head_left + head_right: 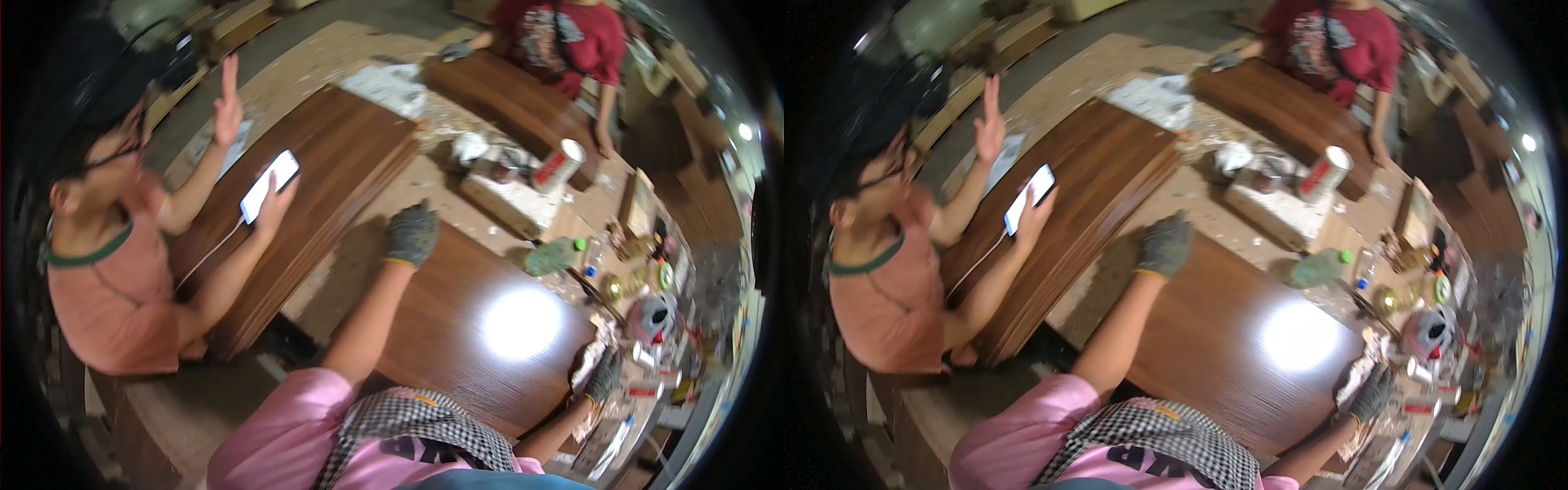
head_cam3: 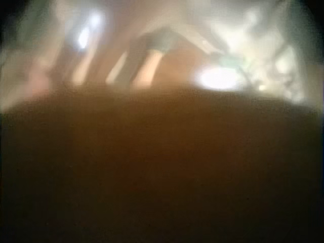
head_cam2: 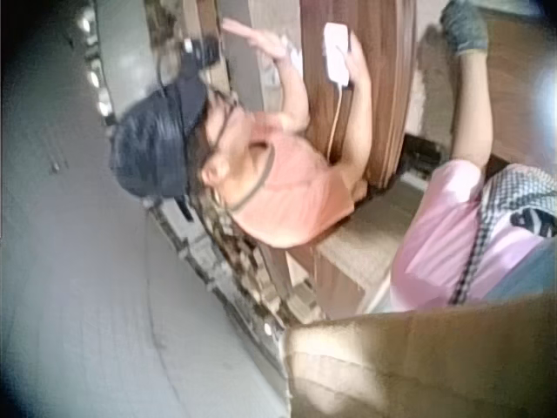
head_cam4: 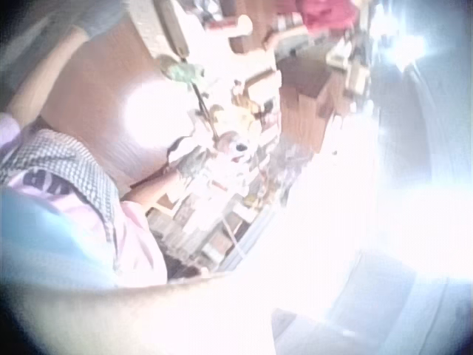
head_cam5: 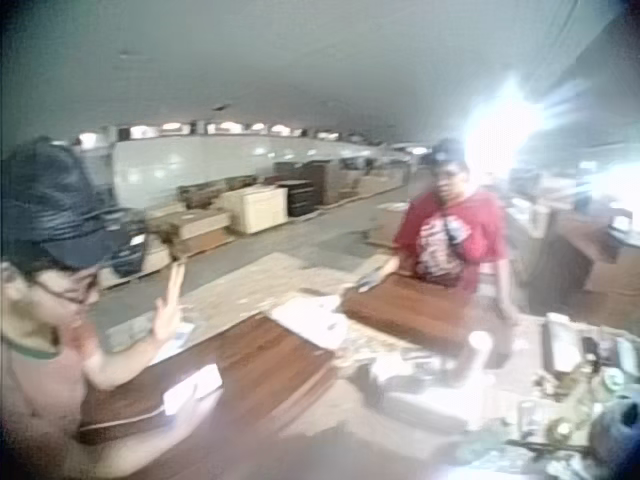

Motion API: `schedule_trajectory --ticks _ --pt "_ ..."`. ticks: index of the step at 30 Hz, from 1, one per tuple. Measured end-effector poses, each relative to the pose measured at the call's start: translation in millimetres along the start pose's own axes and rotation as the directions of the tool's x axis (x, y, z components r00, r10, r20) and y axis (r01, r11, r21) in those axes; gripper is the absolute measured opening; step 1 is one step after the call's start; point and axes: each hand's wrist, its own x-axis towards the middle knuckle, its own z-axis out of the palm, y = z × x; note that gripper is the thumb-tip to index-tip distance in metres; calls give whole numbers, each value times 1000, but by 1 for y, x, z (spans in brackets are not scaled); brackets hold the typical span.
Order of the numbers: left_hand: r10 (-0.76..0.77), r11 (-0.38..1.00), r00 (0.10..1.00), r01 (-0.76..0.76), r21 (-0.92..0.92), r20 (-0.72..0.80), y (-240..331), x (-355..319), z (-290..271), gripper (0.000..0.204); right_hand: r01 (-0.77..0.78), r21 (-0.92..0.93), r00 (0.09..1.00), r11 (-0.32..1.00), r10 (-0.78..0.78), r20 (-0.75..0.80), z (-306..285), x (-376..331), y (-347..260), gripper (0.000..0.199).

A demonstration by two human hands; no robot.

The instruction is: The person cleans wooden panels by wiping down their surfaces and edges with a cloth, turning and repositioning the boards while wiping.

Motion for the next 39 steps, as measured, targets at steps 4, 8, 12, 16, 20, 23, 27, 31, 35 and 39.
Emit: schedule_trajectory --ticks 4,8,12,16,20,23,27,31,35,39 --pt "-149 985 963 164 -51 223 13 6 -34 45 -85 -58 995 995 81 -63 -16 -12 -38 53" --pt "-147 984 956 167 -61 255 20 11 -34 46 -103 -65 991 993 96 -91 -19 -14 -33 51" --pt "-88 992 982 102 -75 166 16 10 -28 45 -133 -81 988 988 125 -89 -14 -12 -26 51" --pt "-164 980 946 188 -62 280 22 14 -38 47 -120 -63 989 991 114 -95 -11 -13 -23 54" --pt "-140 985 956 162 -67 260 20 12 -38 47 -95 -110 992 989 85 -99 -13 -15 -28 54" --pt "-144 984 956 165 -64 254 20 11 -37 46 -102 -159 992 982 88 -90 -16 -16 -35 54" --pt "-131 987 961 150 -61 242 18 11 -32 46 -142 -125 990 982 137 -47 -15 -13 -28 58" --pt "-118 988 967 138 -74 226 16 11 -31 46 -145 -121 988 982 138 -66 -14 -14 -29 59" --pt "-119 987 969 140 -83 218 20 10 -33 46 -149 -108 987 983 142 -73 -11 -13 -22 58" --pt "-130 985 964 153 -84 231 20 10 -34 45 -133 -115 989 984 124 -78 -14 -14 -26 56"
